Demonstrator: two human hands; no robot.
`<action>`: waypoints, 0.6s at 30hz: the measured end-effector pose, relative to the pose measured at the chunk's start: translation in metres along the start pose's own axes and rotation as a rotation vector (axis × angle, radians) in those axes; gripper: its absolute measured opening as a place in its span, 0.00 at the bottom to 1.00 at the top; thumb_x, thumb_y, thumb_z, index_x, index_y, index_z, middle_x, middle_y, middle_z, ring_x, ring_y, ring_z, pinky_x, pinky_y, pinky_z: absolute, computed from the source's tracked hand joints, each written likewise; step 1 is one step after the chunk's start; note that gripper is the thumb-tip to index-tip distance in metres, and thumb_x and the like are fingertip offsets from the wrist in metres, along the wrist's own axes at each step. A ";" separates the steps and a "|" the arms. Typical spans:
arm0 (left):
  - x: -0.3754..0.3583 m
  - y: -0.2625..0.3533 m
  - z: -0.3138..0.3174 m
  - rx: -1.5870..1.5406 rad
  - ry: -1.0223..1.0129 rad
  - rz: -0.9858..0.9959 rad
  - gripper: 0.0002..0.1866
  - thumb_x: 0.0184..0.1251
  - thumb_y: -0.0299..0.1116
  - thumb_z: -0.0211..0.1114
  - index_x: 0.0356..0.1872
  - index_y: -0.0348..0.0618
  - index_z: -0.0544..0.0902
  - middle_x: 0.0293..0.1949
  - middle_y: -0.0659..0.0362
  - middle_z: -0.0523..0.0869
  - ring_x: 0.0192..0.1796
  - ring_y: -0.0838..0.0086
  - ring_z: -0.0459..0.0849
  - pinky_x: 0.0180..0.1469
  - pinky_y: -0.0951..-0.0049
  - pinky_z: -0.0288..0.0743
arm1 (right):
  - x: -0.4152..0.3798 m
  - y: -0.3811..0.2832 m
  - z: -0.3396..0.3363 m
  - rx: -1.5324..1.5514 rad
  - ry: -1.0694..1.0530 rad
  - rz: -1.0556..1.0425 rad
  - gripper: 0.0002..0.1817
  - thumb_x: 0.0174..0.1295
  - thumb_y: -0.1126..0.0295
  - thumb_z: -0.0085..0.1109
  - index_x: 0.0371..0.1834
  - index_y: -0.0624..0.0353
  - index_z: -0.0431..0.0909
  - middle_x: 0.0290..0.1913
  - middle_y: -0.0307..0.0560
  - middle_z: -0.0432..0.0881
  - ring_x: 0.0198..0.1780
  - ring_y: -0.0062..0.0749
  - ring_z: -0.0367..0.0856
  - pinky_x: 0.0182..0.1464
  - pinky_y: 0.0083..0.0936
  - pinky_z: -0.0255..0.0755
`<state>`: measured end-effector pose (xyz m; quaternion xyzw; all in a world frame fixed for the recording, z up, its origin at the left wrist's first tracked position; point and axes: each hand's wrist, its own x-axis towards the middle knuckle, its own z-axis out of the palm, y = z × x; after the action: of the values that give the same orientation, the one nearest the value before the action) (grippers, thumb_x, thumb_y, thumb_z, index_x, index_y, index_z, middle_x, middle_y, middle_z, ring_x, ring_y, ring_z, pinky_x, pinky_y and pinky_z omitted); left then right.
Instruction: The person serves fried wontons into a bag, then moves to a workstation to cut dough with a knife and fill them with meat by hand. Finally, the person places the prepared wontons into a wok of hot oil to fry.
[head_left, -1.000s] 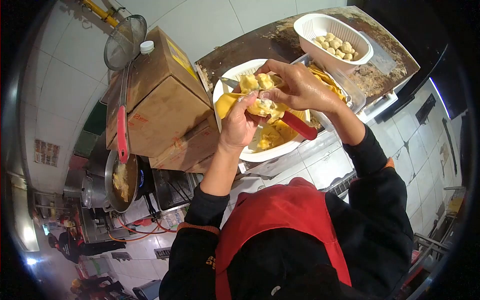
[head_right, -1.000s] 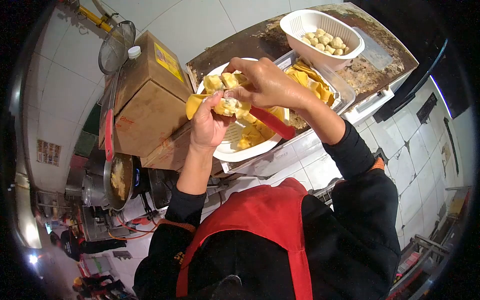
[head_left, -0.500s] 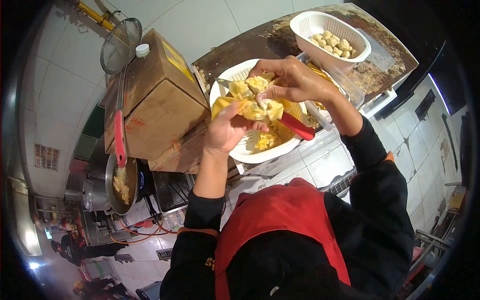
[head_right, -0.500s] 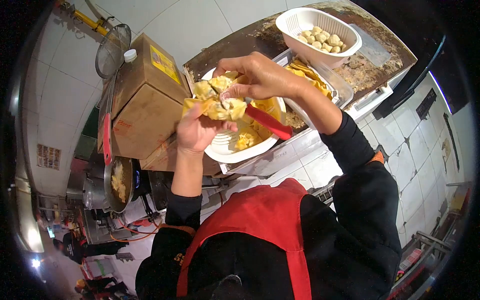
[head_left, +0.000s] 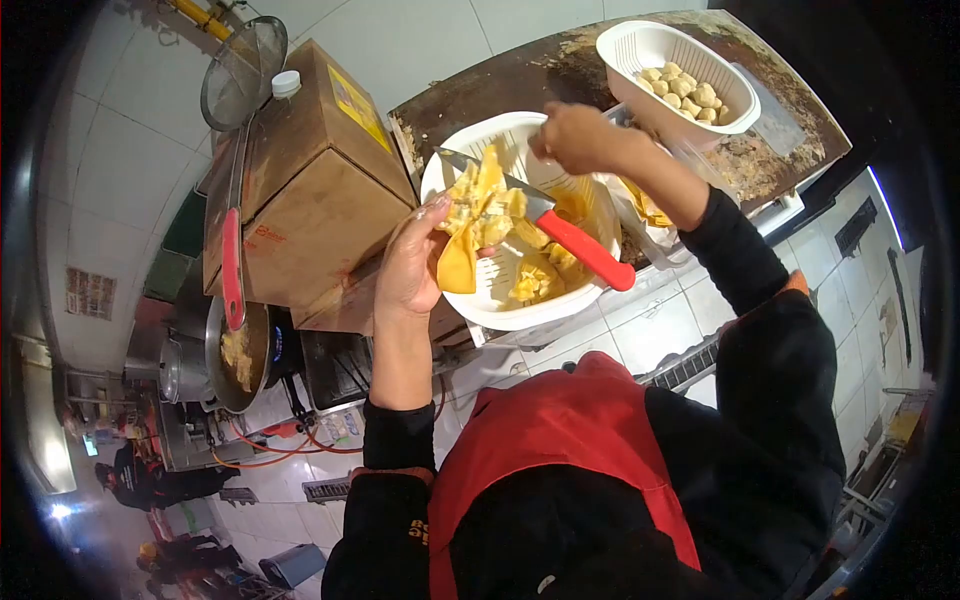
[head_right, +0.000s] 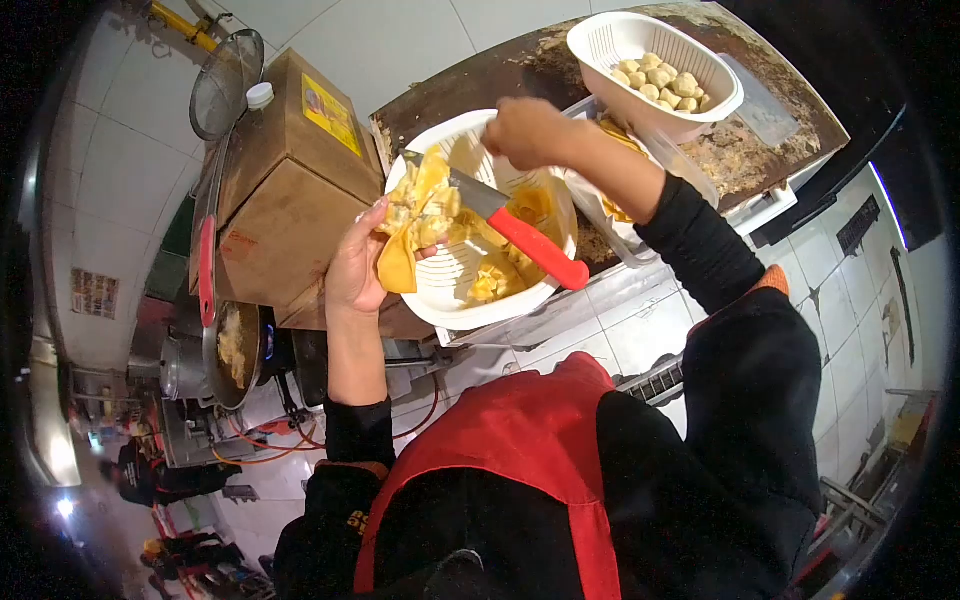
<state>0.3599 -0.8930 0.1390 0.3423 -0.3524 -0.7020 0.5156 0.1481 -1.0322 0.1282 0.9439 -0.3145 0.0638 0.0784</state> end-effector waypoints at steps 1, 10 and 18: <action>-0.001 0.000 -0.002 -0.002 0.004 0.001 0.25 0.65 0.39 0.49 0.57 0.30 0.62 0.54 0.44 0.71 0.51 0.56 0.76 0.48 0.58 0.75 | 0.003 -0.008 0.004 0.052 -0.240 0.063 0.11 0.42 0.65 0.62 0.32 0.51 0.80 0.34 0.40 0.76 0.44 0.35 0.73 0.41 0.40 0.68; -0.004 -0.010 -0.020 -0.122 0.135 0.103 0.27 0.53 0.29 0.47 0.56 0.28 0.62 0.51 0.40 0.72 0.49 0.50 0.76 0.48 0.56 0.76 | 0.014 -0.021 0.047 -0.280 -0.425 -0.107 0.21 0.38 0.56 0.66 0.40 0.46 0.81 0.42 0.34 0.77 0.58 0.33 0.60 0.46 0.58 0.50; -0.018 -0.002 -0.004 -0.231 -0.125 0.008 0.33 0.47 0.31 0.47 0.60 0.31 0.59 0.52 0.34 0.69 0.43 0.48 0.78 0.39 0.60 0.79 | 0.026 0.020 -0.017 0.378 -0.187 0.059 0.20 0.37 0.60 0.69 0.33 0.59 0.78 0.35 0.48 0.79 0.35 0.39 0.78 0.34 0.36 0.69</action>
<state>0.3666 -0.8755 0.1372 0.2349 -0.3022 -0.7558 0.5313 0.1557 -1.0604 0.1511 0.9340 -0.3302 0.0360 -0.1314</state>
